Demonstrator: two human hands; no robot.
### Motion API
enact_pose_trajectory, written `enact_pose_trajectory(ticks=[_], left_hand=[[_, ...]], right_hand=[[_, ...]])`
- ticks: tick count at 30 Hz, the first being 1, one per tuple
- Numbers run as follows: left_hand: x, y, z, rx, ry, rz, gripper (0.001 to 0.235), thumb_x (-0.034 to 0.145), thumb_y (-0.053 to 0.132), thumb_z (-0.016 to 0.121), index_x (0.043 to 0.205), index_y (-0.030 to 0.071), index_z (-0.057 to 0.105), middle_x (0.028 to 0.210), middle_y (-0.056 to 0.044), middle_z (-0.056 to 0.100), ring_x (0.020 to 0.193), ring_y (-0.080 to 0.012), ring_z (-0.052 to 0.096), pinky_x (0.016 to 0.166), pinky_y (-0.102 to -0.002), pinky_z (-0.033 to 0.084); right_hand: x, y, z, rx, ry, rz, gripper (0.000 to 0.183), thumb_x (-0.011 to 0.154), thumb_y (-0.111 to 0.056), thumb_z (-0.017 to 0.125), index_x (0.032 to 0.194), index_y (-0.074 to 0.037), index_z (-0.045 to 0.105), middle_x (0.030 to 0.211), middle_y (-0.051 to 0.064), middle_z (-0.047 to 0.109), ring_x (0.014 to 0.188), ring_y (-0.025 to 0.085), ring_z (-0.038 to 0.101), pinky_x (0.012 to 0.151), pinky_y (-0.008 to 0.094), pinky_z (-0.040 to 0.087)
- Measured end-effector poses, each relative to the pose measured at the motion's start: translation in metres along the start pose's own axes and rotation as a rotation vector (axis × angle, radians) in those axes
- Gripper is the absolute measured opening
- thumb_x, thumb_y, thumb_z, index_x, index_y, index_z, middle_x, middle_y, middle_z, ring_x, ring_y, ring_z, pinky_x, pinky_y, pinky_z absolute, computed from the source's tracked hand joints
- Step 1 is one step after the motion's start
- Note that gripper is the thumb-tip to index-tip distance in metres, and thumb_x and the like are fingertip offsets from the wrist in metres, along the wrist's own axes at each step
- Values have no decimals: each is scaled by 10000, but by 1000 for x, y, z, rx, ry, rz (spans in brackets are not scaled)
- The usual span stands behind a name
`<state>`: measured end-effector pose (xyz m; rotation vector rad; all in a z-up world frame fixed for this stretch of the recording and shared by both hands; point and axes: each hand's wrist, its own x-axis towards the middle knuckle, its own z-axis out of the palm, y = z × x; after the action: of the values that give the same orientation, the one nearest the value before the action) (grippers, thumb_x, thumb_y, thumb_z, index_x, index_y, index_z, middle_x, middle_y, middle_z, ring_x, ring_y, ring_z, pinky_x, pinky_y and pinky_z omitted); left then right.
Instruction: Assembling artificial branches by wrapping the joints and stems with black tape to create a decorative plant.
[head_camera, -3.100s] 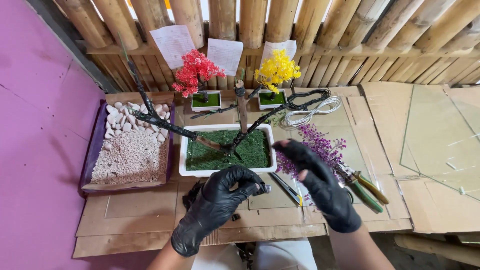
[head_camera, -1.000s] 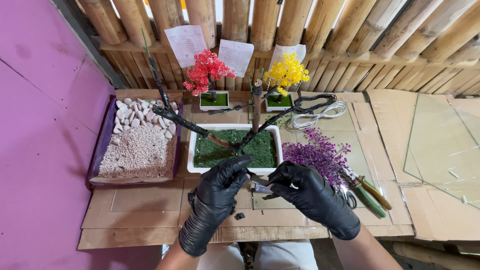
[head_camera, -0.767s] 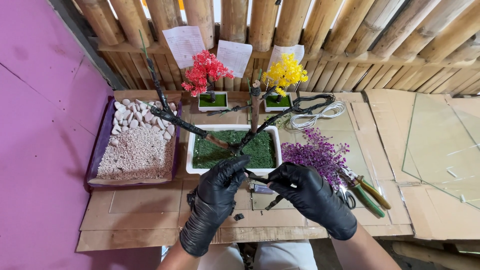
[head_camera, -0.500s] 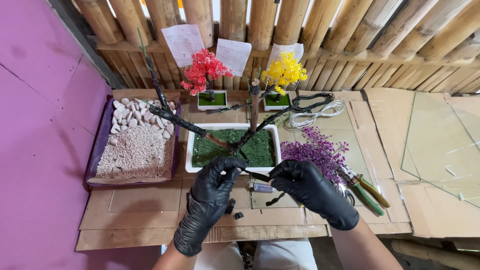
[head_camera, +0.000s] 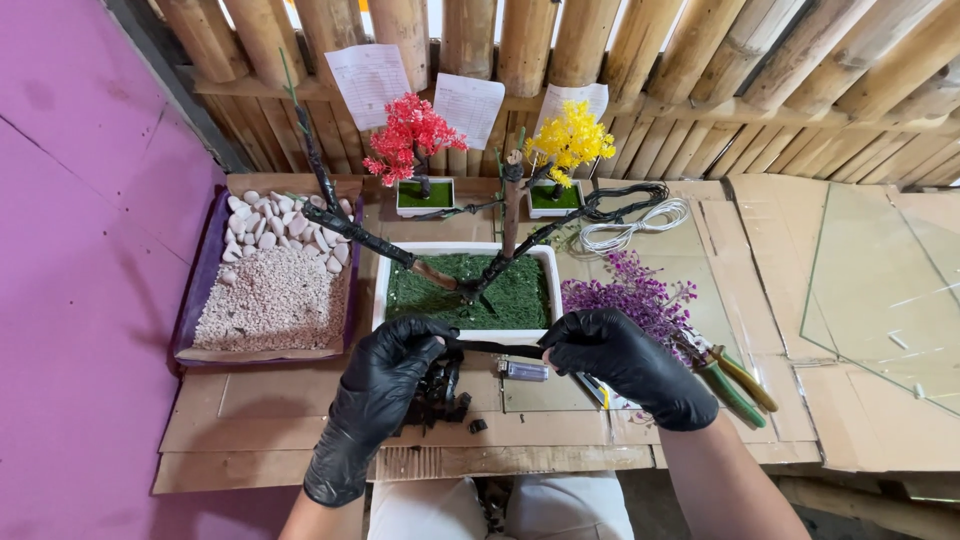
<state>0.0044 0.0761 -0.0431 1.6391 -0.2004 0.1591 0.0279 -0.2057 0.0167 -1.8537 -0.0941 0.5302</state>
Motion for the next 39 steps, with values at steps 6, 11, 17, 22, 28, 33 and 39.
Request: enact_pose_trajectory(ticks=[6, 11, 17, 22, 28, 33, 39], left_hand=[[-9, -16, -16, 111, -53, 75, 412, 902, 124, 741, 1266, 169, 555, 1182, -120, 781, 1093, -250, 784, 916, -371, 693], [-6, 34, -8, 430, -112, 332, 459, 1065, 205, 495, 1506, 83, 461, 1501, -174, 565, 1426, -315, 528, 1191, -411, 418], [9, 48, 25, 346, -291, 494, 444, 1080, 311, 481, 1452, 75, 535, 1440, -177, 633, 1322, -324, 641, 1099, -426, 511], [21, 43, 58, -18, -462, 41, 346, 989, 188, 695, 1331, 138, 703, 1073, -152, 778, 1021, -327, 723, 933, -493, 577], [25, 67, 61, -58, -515, -154, 318, 958, 132, 736, 1275, 103, 737, 886, -111, 793, 836, -205, 740, 845, -394, 595], [28, 48, 57, 42, -498, -154, 316, 907, 172, 807, 1221, 154, 775, 901, -93, 799, 862, -224, 753, 879, -401, 590], [28, 35, 46, 152, -507, -144, 164, 951, 178, 759, 1092, 113, 809, 935, -133, 817, 876, -295, 763, 884, -450, 568]], right_hand=[[6, 6, -3, -56, -51, -26, 173, 904, -135, 735, 977, -13, 832, 791, 84, 794, 729, 152, 691, 640, 283, 517], [11, 14, -5, -26, -186, -196, 190, 899, -141, 747, 1006, 6, 804, 881, 65, 804, 801, 150, 709, 721, 298, 576], [12, -6, -8, -289, -239, -296, 216, 917, -232, 726, 1017, -79, 841, 843, 24, 816, 755, 120, 721, 662, 286, 587], [9, -15, 0, -97, -93, -136, 83, 837, -82, 844, 916, -56, 843, 789, 81, 820, 712, 140, 724, 753, 273, 553], [21, 5, -8, -135, -151, -121, 66, 860, -122, 838, 917, -102, 863, 804, 50, 823, 717, 116, 715, 746, 259, 558], [21, 9, -8, -120, -176, -130, 91, 861, -120, 834, 945, -108, 866, 825, 53, 828, 728, 111, 707, 754, 267, 563], [10, -6, -6, -154, -204, -133, 120, 853, -102, 833, 964, -98, 879, 848, 63, 842, 745, 116, 714, 768, 270, 584]])
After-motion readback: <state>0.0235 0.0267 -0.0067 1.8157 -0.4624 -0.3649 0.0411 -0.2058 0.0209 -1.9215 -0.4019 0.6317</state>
